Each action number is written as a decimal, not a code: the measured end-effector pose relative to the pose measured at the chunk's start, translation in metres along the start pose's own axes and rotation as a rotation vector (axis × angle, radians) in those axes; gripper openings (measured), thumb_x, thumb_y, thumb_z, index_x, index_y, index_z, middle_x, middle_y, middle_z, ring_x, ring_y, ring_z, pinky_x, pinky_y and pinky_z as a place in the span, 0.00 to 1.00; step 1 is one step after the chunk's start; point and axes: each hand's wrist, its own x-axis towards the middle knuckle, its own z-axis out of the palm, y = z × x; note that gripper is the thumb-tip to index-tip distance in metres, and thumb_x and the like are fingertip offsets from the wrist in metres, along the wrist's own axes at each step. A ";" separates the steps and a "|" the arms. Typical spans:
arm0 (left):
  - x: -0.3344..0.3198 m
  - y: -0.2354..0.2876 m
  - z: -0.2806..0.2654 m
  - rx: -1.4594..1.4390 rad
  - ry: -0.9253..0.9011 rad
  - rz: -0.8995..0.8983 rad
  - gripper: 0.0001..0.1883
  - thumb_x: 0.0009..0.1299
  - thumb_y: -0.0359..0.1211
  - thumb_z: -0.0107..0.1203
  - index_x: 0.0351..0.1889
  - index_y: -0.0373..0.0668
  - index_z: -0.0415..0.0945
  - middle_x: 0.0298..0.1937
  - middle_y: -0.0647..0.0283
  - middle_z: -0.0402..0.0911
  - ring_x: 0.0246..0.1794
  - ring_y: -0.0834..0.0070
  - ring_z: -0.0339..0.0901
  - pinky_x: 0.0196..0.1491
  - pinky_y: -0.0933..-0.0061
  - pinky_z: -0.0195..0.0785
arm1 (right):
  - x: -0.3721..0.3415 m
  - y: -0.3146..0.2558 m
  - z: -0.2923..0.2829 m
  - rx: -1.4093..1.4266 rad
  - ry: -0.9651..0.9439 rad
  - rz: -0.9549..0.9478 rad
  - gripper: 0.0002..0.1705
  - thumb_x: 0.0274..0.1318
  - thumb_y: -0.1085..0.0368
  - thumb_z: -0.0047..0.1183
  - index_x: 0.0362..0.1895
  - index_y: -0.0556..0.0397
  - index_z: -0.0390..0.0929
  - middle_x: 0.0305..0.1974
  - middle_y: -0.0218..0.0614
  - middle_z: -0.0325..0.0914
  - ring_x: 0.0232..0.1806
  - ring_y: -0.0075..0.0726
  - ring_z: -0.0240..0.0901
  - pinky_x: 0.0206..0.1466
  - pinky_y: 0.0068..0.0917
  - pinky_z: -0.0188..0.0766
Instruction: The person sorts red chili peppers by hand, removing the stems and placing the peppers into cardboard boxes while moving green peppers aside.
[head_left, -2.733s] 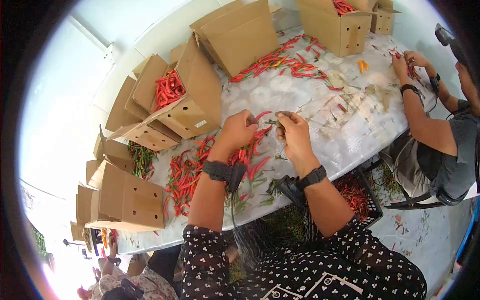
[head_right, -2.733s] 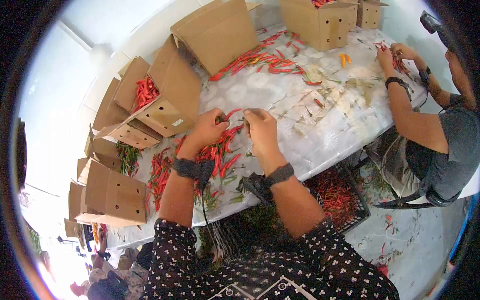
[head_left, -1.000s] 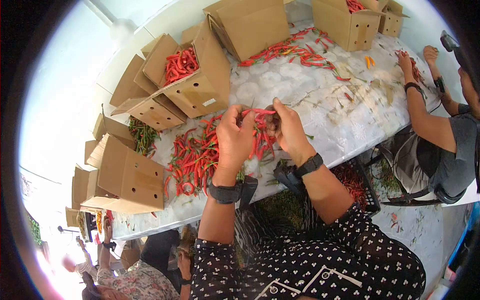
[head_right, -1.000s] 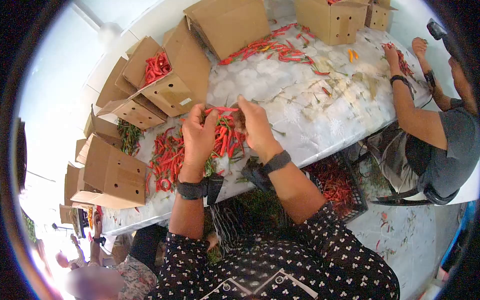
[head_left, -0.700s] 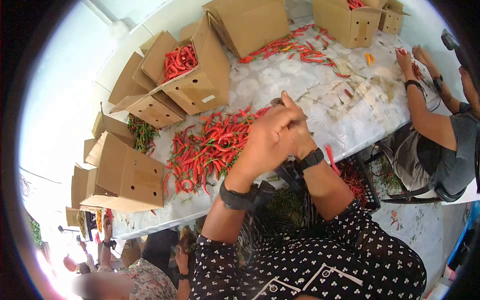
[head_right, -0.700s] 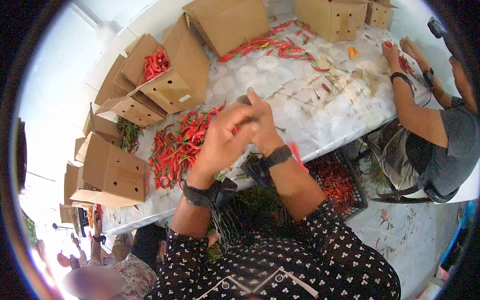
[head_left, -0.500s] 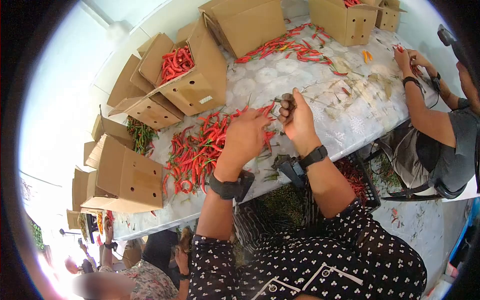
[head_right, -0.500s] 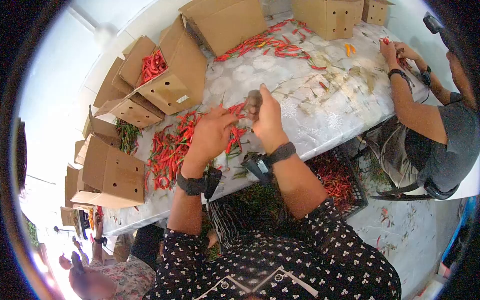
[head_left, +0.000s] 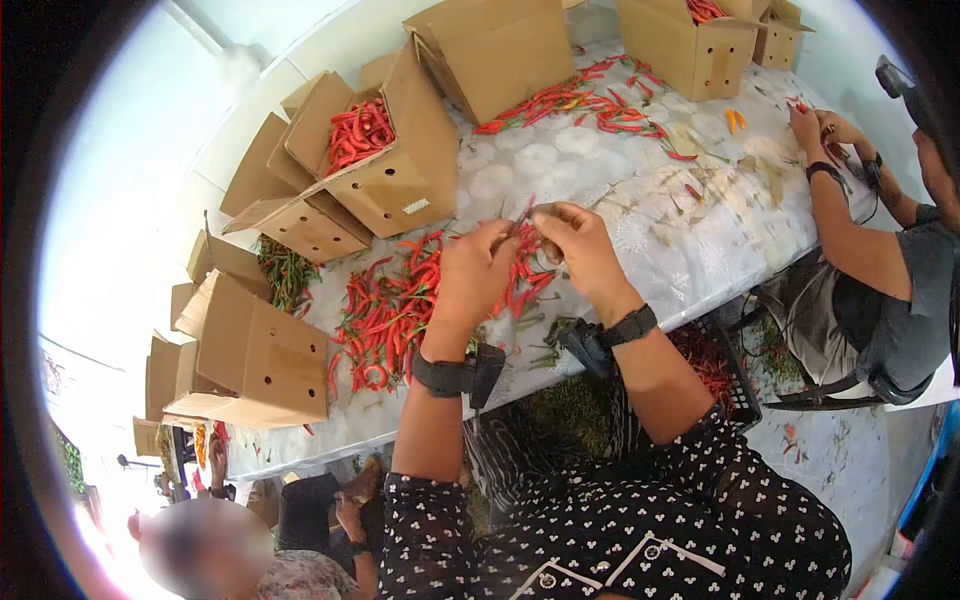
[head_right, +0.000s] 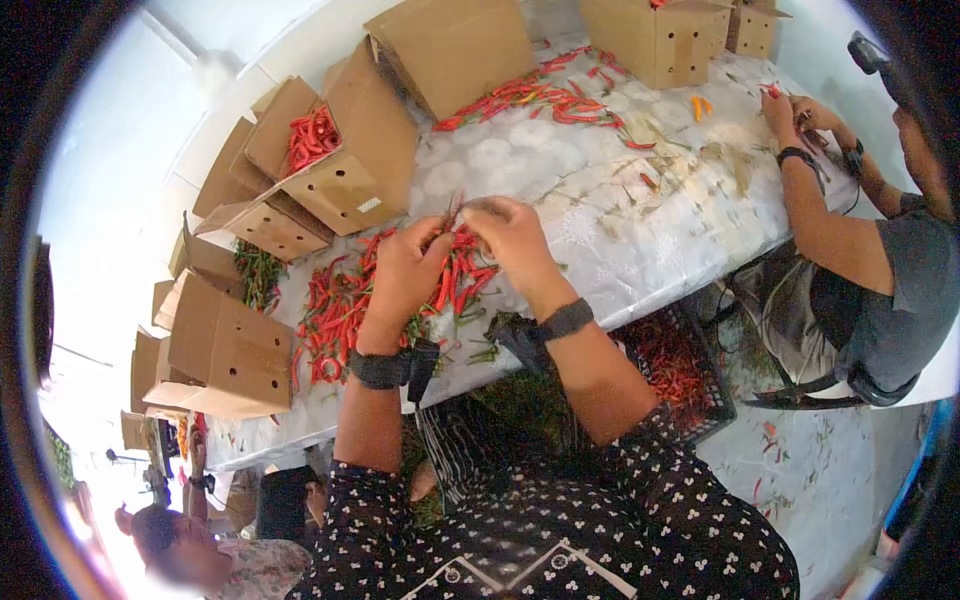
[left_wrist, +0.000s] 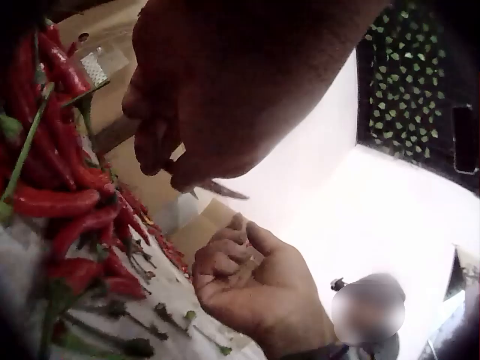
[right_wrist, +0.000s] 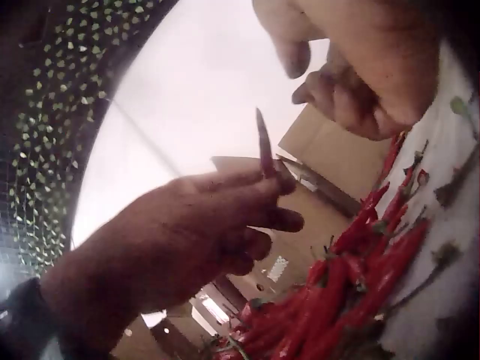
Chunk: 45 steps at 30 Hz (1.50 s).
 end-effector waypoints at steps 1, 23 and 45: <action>0.000 -0.001 0.003 -0.025 -0.018 0.017 0.11 0.59 0.29 0.52 0.40 0.36 0.74 0.30 0.53 0.78 0.28 0.63 0.75 0.35 0.71 0.67 | 0.000 0.000 0.001 0.000 -0.002 -0.001 0.12 0.49 0.62 0.54 0.34 0.59 0.75 0.19 0.26 0.69 0.17 0.17 0.59 0.19 0.16 0.54; -0.001 0.000 0.017 -0.332 0.014 -0.170 0.06 0.57 0.25 0.50 0.29 0.30 0.74 0.23 0.65 0.77 0.23 0.85 0.69 0.27 0.81 0.63 | 0.003 0.003 -0.005 0.218 -0.003 0.059 0.08 0.51 0.65 0.51 0.31 0.58 0.75 0.21 0.27 0.69 0.19 0.19 0.59 0.21 0.18 0.55; 0.063 -0.011 0.059 0.321 -0.187 0.185 0.13 0.55 0.36 0.54 0.35 0.40 0.76 0.34 0.51 0.76 0.36 0.54 0.74 0.38 0.60 0.67 | 0.016 0.000 -0.033 0.724 0.542 0.076 0.08 0.53 0.60 0.43 0.26 0.47 0.68 0.19 0.27 0.66 0.17 0.24 0.59 0.19 0.22 0.54</action>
